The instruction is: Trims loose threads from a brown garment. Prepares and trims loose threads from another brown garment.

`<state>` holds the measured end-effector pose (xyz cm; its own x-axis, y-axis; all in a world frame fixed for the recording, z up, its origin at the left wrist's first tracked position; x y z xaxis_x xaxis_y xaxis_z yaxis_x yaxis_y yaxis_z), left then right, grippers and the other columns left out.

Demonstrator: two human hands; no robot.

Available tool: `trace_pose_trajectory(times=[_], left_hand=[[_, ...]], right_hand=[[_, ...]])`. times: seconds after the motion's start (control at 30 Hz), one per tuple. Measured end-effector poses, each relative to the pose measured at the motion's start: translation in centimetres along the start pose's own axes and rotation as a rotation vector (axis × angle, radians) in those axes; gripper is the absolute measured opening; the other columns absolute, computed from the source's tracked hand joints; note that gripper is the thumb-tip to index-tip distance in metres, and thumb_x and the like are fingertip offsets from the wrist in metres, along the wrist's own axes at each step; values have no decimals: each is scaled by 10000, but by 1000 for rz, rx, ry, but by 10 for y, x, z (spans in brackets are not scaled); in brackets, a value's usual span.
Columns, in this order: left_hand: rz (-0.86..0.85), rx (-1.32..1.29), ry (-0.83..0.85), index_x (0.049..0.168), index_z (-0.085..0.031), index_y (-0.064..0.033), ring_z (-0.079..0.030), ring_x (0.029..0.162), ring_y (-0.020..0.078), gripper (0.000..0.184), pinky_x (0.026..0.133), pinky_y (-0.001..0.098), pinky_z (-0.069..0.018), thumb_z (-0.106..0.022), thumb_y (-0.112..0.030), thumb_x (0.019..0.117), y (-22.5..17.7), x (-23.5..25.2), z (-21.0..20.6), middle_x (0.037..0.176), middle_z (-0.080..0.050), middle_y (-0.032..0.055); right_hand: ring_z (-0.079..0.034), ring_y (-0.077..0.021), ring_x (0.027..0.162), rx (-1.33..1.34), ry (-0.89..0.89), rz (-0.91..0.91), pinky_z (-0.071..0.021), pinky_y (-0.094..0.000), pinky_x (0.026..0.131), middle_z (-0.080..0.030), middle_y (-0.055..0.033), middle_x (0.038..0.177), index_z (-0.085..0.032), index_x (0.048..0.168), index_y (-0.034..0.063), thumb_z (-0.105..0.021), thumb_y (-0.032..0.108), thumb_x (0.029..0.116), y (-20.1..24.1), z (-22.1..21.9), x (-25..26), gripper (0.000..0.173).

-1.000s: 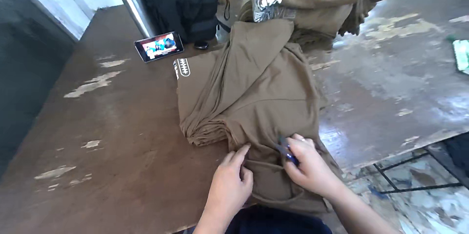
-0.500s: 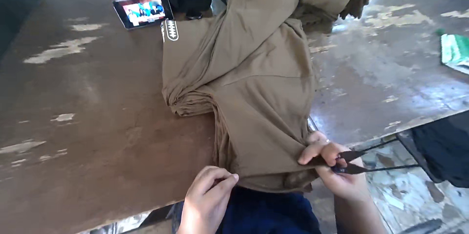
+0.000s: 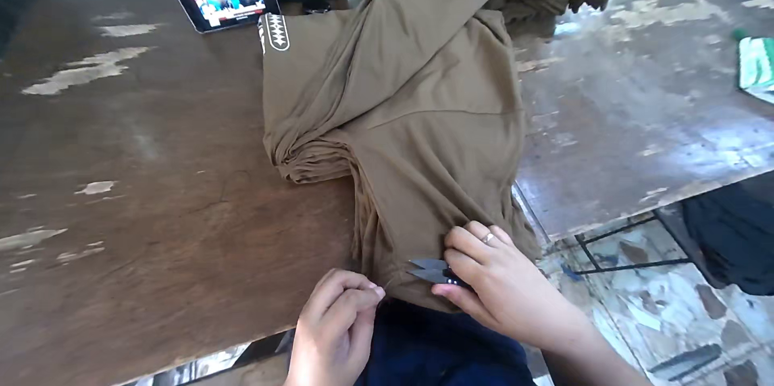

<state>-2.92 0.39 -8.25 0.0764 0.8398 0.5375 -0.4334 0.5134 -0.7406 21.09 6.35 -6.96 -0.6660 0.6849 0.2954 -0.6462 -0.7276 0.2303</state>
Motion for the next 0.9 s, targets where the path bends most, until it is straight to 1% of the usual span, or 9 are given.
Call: trace_pose_trajectory(times=[0.1,0.17,0.3,0.47,0.63,0.77,0.9], left_hand=[[-25,-19,0,957,-644,-110,-600,874,25,39,776,122,-510,-618,-108,986,0,0,-2,921,-586,3],[-34,-31,7,962,-637,-119,-594,866,23,35,771,123,-505,-620,-123,993,0,0,-4,920,-577,-3],[-41,-38,30,960,-635,-116,-588,865,26,45,768,125,-500,-617,-131,998,-1,1,-4,923,-573,-1],[-37,-34,23,953,-632,-114,-585,860,23,50,761,121,-497,-620,-130,998,-1,0,-4,917,-566,-2],[-43,-55,45,963,-643,-115,-586,855,29,39,763,130,-498,-620,-120,995,-3,1,-2,916,-574,-1],[-37,-51,64,967,-646,-113,-595,858,36,29,767,138,-506,-626,-108,988,-5,0,3,908,-584,0],[-34,-60,56,973,-648,-113,-594,849,30,21,760,134,-503,-631,-110,985,-4,0,1,907,-584,-1]], right_hand=[[-569,-272,892,-2,3,10,-431,-403,733,-593,-74,921,-591,822,133,-359,556,1068,0,0,-1,541],[-562,-270,888,-24,-14,4,-419,-401,733,-590,-67,917,-591,821,140,-355,561,1067,2,-2,-1,541],[-556,-260,863,-62,-63,-25,-406,-394,718,-588,-54,886,-593,787,150,-350,529,1077,5,-7,-1,536],[-568,-266,848,-73,-66,-39,-419,-396,710,-587,-65,877,-590,792,138,-352,547,1070,6,-7,-1,548],[-566,-266,822,-79,-76,-74,-413,-396,678,-587,-59,849,-592,757,143,-354,537,1072,10,-9,3,558],[-560,-266,837,14,-56,-26,-418,-399,690,-578,-64,866,-589,797,139,-348,564,1068,2,-6,-1,558],[-566,-272,834,-41,-70,-38,-425,-402,685,-585,-65,864,-597,787,139,-352,554,1070,7,-9,1,559]])
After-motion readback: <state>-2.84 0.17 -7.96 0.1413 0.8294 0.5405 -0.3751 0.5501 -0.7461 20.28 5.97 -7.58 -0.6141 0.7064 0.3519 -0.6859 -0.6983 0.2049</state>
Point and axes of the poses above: each hand's wrist, its own x-axis towards the middle knuckle, its own z-axis out of the back of the hand, y = z × x, the point moved 2 cm from there along x, towards the middle knuckle
